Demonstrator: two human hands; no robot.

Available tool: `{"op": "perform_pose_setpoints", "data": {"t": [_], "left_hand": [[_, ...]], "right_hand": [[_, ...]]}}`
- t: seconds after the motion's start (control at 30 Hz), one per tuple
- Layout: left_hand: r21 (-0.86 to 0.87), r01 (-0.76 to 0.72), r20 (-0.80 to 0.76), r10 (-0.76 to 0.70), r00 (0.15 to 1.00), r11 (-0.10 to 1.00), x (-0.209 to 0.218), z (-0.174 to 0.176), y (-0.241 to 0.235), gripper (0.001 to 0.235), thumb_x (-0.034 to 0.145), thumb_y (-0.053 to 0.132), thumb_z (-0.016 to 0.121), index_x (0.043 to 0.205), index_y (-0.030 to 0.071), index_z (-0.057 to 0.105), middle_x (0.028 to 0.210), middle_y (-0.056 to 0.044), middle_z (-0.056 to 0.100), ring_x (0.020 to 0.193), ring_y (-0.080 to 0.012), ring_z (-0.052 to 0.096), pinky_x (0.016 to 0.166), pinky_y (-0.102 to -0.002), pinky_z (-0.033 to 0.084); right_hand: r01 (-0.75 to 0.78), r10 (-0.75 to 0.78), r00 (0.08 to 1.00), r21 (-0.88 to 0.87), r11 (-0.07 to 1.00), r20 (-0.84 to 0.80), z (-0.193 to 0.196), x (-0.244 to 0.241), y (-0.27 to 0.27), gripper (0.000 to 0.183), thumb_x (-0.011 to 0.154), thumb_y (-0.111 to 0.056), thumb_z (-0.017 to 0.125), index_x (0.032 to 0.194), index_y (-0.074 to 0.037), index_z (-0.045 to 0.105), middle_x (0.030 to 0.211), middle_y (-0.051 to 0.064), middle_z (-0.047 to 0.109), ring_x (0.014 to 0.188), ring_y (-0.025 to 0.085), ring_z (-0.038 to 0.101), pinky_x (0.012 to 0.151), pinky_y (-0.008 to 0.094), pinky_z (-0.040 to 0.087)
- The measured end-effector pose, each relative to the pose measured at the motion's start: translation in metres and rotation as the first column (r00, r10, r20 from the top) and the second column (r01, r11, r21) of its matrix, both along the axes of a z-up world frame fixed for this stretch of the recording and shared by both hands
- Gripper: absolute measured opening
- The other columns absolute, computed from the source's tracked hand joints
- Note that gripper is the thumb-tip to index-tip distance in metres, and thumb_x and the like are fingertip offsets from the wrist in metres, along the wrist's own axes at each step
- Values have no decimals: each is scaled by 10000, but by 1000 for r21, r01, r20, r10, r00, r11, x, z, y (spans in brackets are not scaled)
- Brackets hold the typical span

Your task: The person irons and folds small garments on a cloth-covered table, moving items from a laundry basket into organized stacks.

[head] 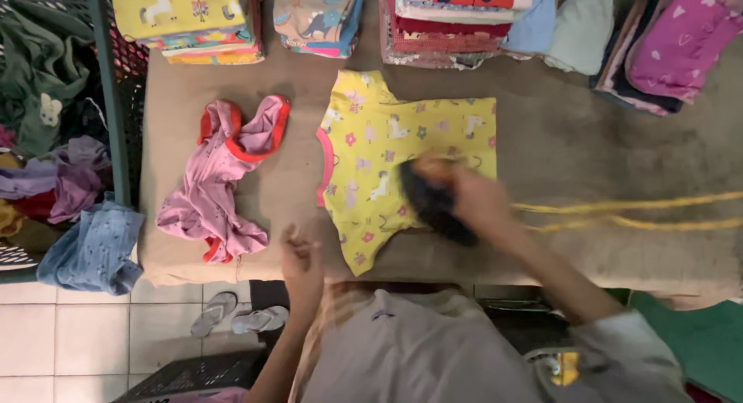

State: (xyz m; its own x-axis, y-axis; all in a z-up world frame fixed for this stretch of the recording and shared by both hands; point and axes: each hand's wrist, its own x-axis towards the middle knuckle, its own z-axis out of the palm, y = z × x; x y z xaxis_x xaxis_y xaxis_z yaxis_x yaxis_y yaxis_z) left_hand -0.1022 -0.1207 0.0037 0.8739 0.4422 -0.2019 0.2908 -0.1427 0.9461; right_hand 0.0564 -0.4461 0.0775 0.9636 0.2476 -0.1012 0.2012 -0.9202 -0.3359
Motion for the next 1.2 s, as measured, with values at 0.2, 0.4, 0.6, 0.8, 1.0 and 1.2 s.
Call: {"op": "perform_pose_setpoints", "data": {"t": [0.2,0.4,0.6,0.8,1.0,1.2], "left_hand": [[58,-183,230,165,959,981,12,39,31,570,999,16,604,1511,27,354,1314,-100,555,1048,-128,585,822,-263,519],[158,-70,76,59,995,985,2,21,46,398,988,39,600,1383,35,552,1088,-73,687,870,-114,626,690,-258,489],[306,95,2,-100,995,947,50,-6,26,341,1006,272,673,1215,17,586,894,-157,725,789,-290,712,714,-409,548],[365,241,-205,-175,963,899,111,7,0,536,955,299,675,1340,7,444,884,-194,739,813,-422,703,716,-527,523],[267,173,5,-181,983,948,109,-8,-6,353,1010,173,636,1291,30,478,939,-166,720,791,-345,734,677,-455,562],[536,241,20,-297,955,809,91,-31,20,438,959,114,648,1365,32,505,1208,-211,632,1081,-400,633,914,-481,521]], "right_hand": [[-228,224,973,74,971,57,15,-1,118,177,910,-28,531,1086,-50,539,870,205,685,788,440,684,684,559,532],[-5,13,998,-119,993,63,-6,65,108,369,861,-7,554,1230,-6,572,879,242,703,828,452,692,708,551,546],[236,-213,969,-207,950,127,-28,91,-13,253,849,-43,652,1102,-34,642,906,261,712,854,488,688,725,583,540],[344,-319,938,-266,901,134,-16,59,-131,320,826,-106,730,1125,-45,634,921,282,705,875,511,669,743,598,529],[424,-395,905,-257,868,160,-11,12,-218,445,803,-216,807,1149,-17,609,987,296,694,921,510,659,784,589,520],[513,-318,835,-423,747,450,-39,-21,-275,271,920,-175,681,1141,-35,609,1110,227,650,1011,441,612,965,572,445]]}}
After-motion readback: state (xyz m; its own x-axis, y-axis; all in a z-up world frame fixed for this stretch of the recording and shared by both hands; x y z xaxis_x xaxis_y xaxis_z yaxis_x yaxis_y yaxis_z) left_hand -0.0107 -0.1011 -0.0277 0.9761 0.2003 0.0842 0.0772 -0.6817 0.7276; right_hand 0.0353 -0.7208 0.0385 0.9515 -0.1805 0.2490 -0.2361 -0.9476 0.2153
